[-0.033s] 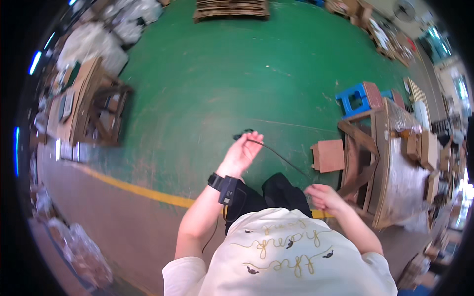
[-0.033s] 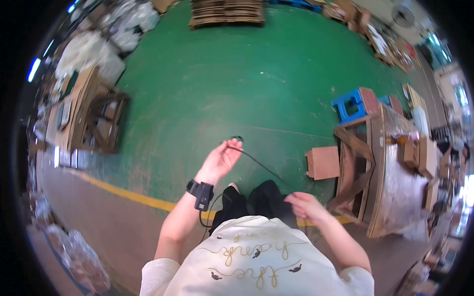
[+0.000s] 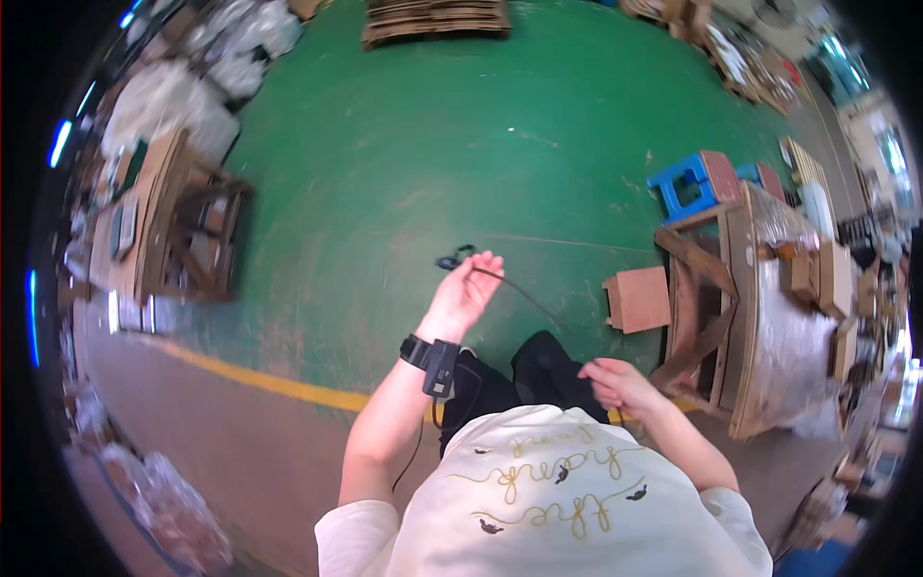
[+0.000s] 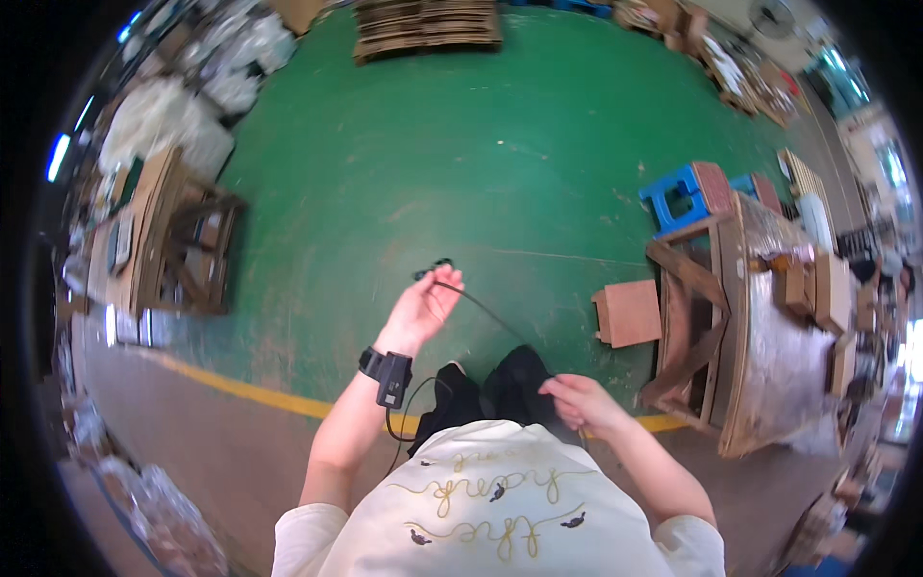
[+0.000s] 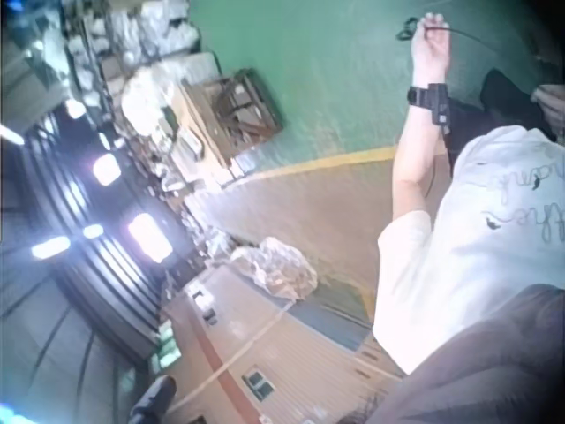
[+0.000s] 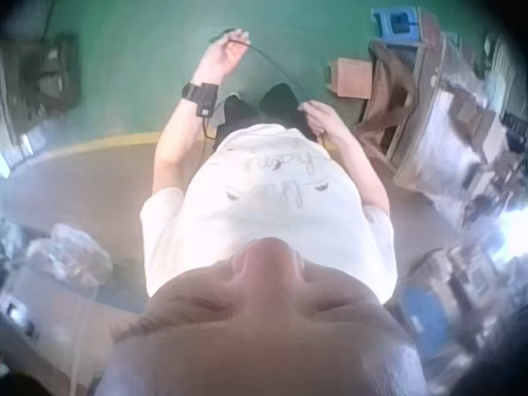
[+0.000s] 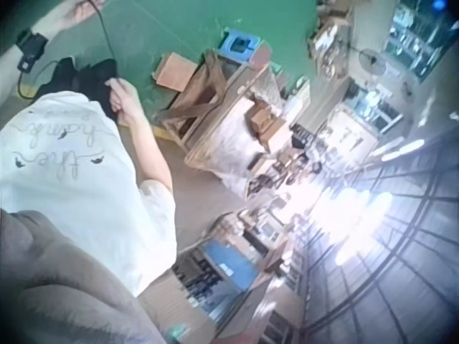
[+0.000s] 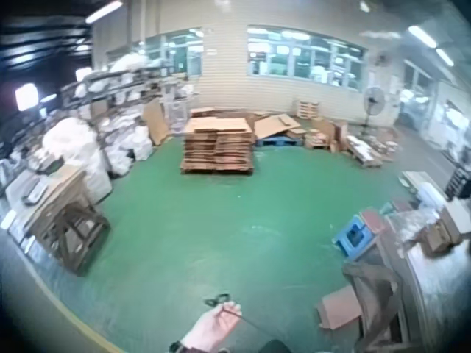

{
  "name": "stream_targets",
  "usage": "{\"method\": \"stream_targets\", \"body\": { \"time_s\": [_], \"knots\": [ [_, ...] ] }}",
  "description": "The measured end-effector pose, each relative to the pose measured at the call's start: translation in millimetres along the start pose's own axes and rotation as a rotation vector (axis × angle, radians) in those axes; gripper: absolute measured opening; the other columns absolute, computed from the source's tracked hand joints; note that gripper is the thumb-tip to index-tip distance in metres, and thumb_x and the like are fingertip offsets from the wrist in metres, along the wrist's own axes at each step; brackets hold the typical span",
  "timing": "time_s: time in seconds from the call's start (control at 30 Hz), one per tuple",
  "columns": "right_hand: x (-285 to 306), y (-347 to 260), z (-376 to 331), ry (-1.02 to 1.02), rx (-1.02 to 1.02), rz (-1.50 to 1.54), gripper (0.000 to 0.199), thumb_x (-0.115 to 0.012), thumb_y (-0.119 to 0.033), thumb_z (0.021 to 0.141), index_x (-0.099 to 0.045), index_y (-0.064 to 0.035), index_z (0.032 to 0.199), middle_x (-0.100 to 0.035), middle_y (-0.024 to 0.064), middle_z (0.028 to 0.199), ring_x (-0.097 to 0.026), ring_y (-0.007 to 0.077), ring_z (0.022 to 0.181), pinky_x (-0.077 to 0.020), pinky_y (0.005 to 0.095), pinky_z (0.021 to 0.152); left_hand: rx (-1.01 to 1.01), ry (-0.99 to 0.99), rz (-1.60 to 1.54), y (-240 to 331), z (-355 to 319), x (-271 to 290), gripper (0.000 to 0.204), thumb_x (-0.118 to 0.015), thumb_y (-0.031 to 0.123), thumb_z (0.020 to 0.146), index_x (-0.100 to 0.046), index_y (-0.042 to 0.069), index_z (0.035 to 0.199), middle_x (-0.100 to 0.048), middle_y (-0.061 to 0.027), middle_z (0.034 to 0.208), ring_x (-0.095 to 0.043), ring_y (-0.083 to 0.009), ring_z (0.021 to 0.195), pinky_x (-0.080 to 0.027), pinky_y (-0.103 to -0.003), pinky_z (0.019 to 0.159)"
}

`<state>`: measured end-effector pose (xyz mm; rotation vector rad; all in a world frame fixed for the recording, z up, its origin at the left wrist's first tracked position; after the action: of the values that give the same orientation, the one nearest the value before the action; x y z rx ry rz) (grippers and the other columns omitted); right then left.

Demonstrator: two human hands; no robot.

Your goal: Attaching motion capture sensors and cables to oneself and a colleague.

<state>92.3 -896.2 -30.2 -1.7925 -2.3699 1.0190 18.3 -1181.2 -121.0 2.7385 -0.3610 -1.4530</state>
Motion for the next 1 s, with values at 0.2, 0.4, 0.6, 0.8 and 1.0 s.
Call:
{"method": "stream_targets", "body": {
  "time_s": [0.2, 0.4, 0.6, 0.8, 1.0],
  "knots": [
    [15, -80, 60, -0.011, 0.152, 0.087, 0.026, -0.041, -0.025, 0.102, -0.055, -0.0041, 0.101, -0.037, -0.0058, 0.055, -0.028, 0.0032, 0.042, -0.022, 0.0202, 0.038, -0.041, 0.187, 0.092, 44, 113, -64, 0.02, -0.042, 0.008, 0.098, -0.049, -0.006, 0.109, -0.058, -0.0134, 0.104, -0.058, -0.0273, 0.104, -0.046, -0.043, 0.1],
    [102, -194, 81, -0.095, 0.232, 0.177, 0.022, -0.042, -0.017, 0.1, -0.053, -0.0022, 0.112, -0.043, -0.0036, 0.065, -0.032, 0.0028, 0.047, -0.0261, 0.0187, 0.042, -0.086, 0.062, 0.317, 55, 193, -157, 0.025, -0.042, 0.012, 0.098, -0.045, 0.0, 0.12, -0.055, -0.0131, 0.118, -0.054, -0.0289, 0.113, -0.045, -0.043, 0.101],
    [128, -310, 100, -0.122, 0.333, 0.127, 0.027, -0.042, -0.017, 0.1, -0.051, -0.0021, 0.121, -0.048, -0.0004, 0.072, -0.041, 0.0043, 0.055, -0.0373, 0.02, 0.047, 0.028, -0.139, 0.509, 65, 295, -281, 0.027, -0.045, 0.016, 0.098, -0.051, 0.0, 0.119, -0.062, -0.0096, 0.11, -0.061, -0.024, 0.104, -0.053, -0.035, 0.089],
    [163, -402, 154, -0.082, 0.478, 0.025, 0.034, -0.037, -0.027, 0.102, -0.053, -0.0034, 0.121, -0.053, 0.0001, 0.077, -0.046, 0.004, 0.058, -0.0387, 0.0193, 0.05, 0.15, -0.367, 0.752, 65, 391, -393, 0.034, -0.043, 0.017, 0.099, -0.047, -0.002, 0.127, -0.058, -0.003, 0.088, -0.06, -0.0153, 0.078, -0.054, -0.031, 0.078],
    [221, -529, 230, -0.081, 0.555, 0.391, 0.063, -0.03, -0.052, 0.099, -0.048, 0.0011, 0.127, -0.06, 0.014, 0.114, -0.058, 0.021, 0.103, -0.047, 0.0368, 0.09, 0.155, -0.61, 1.227, 48, 466, -504, 0.04, -0.038, 0.024, 0.101, -0.047, -0.004, 0.129, -0.043, 0.0032, 0.064, -0.045, -0.009, 0.053, -0.043, -0.024, 0.053]
  ]
}}
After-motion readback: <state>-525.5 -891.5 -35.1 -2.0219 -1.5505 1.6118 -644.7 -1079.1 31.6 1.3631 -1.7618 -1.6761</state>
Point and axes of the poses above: each hand's wrist, its own z-axis towards the middle knuckle, its own x-axis out of the back of the hand, y = z × x, the point moved 4 cm from there along z, towards the middle knuckle
